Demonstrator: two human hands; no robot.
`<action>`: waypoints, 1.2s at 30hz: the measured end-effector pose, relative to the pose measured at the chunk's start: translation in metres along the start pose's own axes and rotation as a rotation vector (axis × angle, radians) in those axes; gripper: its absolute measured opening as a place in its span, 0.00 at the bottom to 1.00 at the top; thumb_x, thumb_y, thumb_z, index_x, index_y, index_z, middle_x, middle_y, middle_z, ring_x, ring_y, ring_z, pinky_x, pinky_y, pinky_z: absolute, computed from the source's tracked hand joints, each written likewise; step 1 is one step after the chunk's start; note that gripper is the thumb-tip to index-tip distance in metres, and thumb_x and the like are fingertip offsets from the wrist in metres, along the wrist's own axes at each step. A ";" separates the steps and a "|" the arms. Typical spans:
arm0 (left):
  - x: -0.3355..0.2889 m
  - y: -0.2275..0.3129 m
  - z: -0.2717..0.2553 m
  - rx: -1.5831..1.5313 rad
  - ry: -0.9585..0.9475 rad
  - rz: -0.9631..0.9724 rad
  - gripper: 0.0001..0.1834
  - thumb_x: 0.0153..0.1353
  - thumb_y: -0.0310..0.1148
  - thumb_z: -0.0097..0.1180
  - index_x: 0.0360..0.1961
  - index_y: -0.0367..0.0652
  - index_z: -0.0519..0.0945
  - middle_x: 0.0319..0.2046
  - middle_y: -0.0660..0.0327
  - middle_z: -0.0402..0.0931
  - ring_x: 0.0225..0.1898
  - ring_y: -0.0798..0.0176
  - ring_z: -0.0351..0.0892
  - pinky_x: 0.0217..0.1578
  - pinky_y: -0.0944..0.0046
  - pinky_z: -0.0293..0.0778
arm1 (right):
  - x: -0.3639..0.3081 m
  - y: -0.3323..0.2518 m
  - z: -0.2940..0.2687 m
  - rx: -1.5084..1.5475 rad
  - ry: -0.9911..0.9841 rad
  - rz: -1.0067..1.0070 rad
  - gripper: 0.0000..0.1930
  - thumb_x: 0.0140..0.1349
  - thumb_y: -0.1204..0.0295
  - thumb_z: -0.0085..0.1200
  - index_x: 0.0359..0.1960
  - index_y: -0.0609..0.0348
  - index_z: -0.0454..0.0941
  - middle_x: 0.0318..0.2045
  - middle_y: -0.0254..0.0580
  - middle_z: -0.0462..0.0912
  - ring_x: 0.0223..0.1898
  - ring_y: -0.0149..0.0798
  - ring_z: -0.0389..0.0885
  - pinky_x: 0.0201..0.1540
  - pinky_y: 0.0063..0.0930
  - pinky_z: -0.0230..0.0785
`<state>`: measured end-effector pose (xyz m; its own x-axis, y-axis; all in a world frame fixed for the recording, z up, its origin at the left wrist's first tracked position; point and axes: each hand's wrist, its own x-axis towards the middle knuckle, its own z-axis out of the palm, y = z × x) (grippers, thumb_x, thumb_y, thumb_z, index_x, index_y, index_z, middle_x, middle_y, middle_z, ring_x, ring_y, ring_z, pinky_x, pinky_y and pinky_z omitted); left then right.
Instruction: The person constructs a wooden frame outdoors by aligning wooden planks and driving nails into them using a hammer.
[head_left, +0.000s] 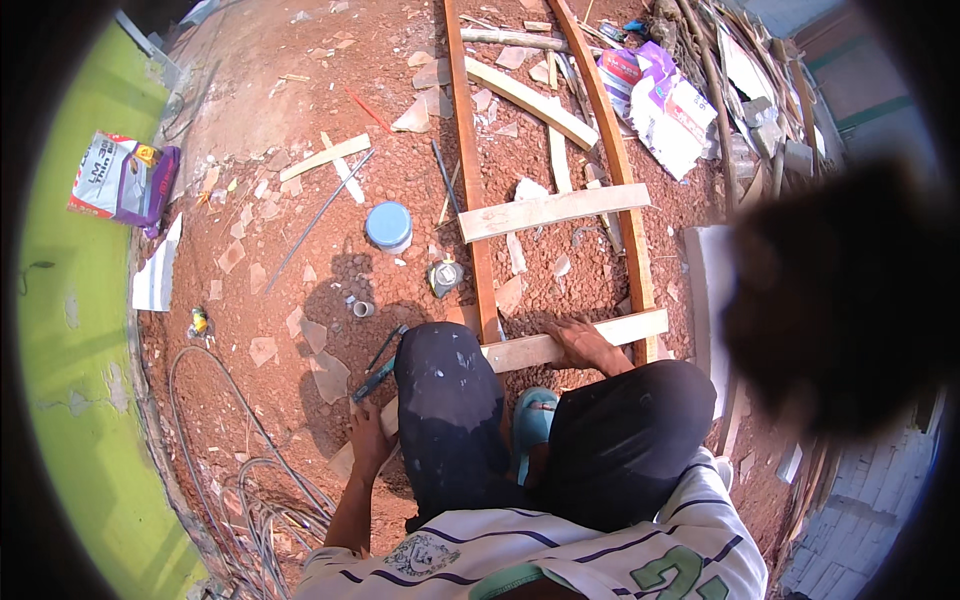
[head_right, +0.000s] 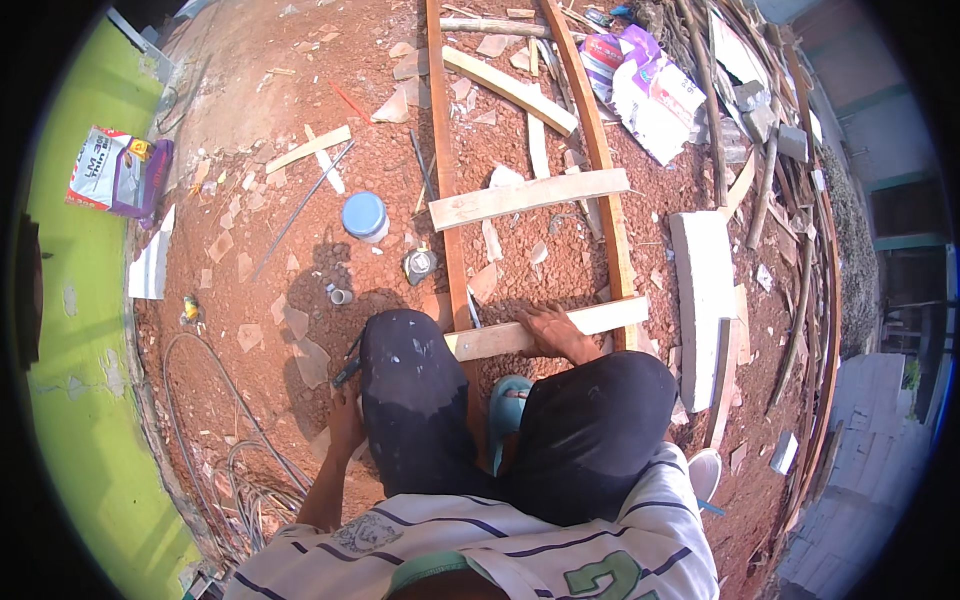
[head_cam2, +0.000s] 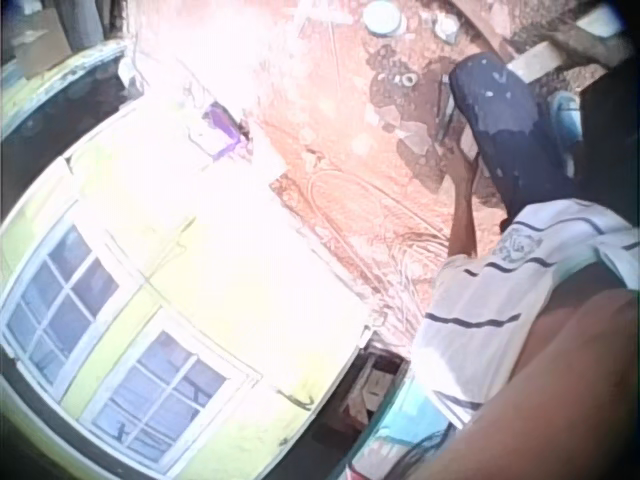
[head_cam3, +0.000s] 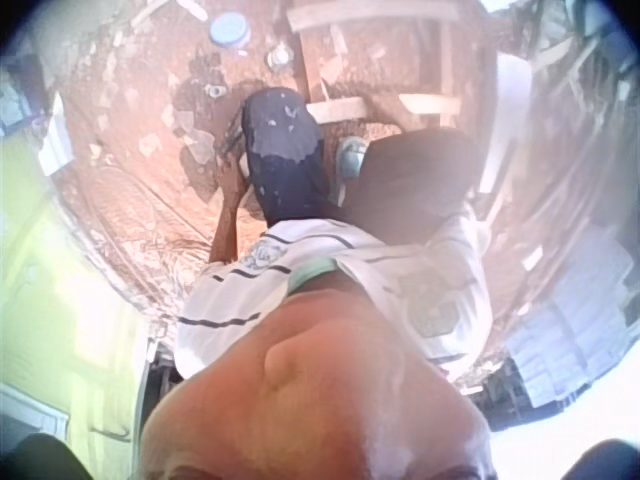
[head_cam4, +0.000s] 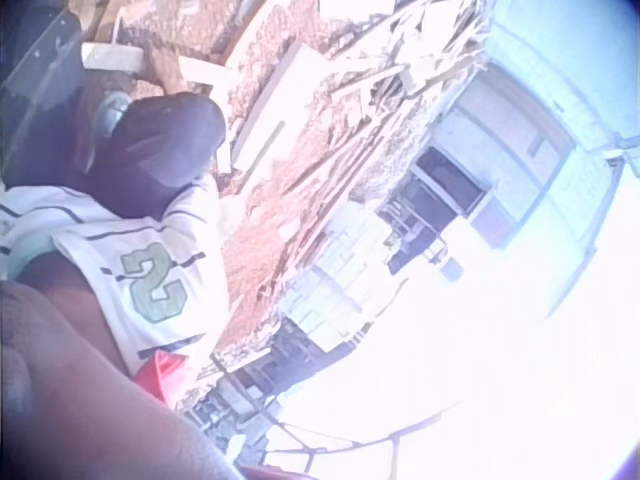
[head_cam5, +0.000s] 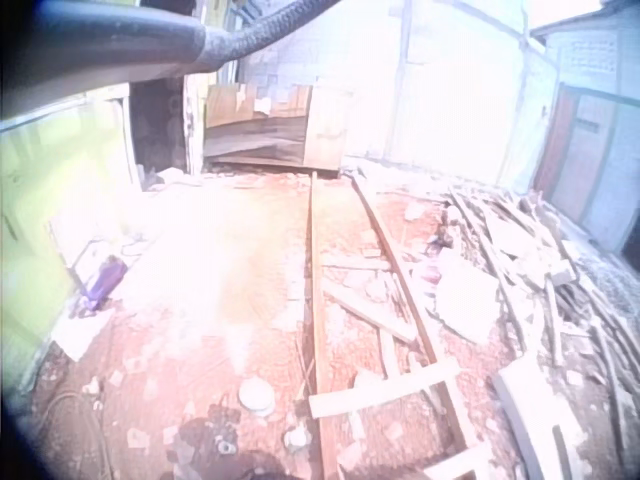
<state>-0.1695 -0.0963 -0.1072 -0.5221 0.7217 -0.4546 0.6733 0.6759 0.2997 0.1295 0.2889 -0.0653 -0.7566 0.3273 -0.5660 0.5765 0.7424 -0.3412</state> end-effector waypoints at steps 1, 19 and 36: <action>-0.003 -0.009 0.000 -0.061 -0.023 -0.011 0.37 0.48 0.36 0.70 0.59 0.41 0.68 0.52 0.42 0.67 0.55 0.35 0.67 0.54 0.39 0.67 | -0.006 0.002 0.001 -0.016 0.043 0.004 0.41 0.45 0.53 0.74 0.60 0.57 0.70 0.61 0.50 0.73 0.66 0.54 0.69 0.64 0.63 0.61; 0.084 -0.093 -0.016 -0.130 0.218 0.317 0.34 0.45 0.28 0.68 0.56 0.35 0.70 0.46 0.41 0.71 0.47 0.35 0.72 0.51 0.42 0.68 | -0.238 -0.002 0.160 0.404 0.669 1.251 0.27 0.56 0.65 0.63 0.58 0.59 0.72 0.56 0.51 0.75 0.54 0.52 0.76 0.58 0.43 0.69; 0.161 -0.106 -0.024 0.058 -0.298 0.176 0.40 0.45 0.39 0.74 0.57 0.32 0.69 0.49 0.35 0.76 0.52 0.33 0.76 0.54 0.44 0.74 | -0.255 -0.080 0.329 0.184 0.666 1.522 0.23 0.62 0.66 0.54 0.58 0.59 0.74 0.52 0.49 0.78 0.50 0.52 0.78 0.56 0.43 0.71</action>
<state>-0.3376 -0.0486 -0.1918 -0.2251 0.7454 -0.6275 0.7727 0.5289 0.3511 0.3779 -0.0466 -0.1406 0.5276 0.8472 -0.0618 0.8488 -0.5229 0.0782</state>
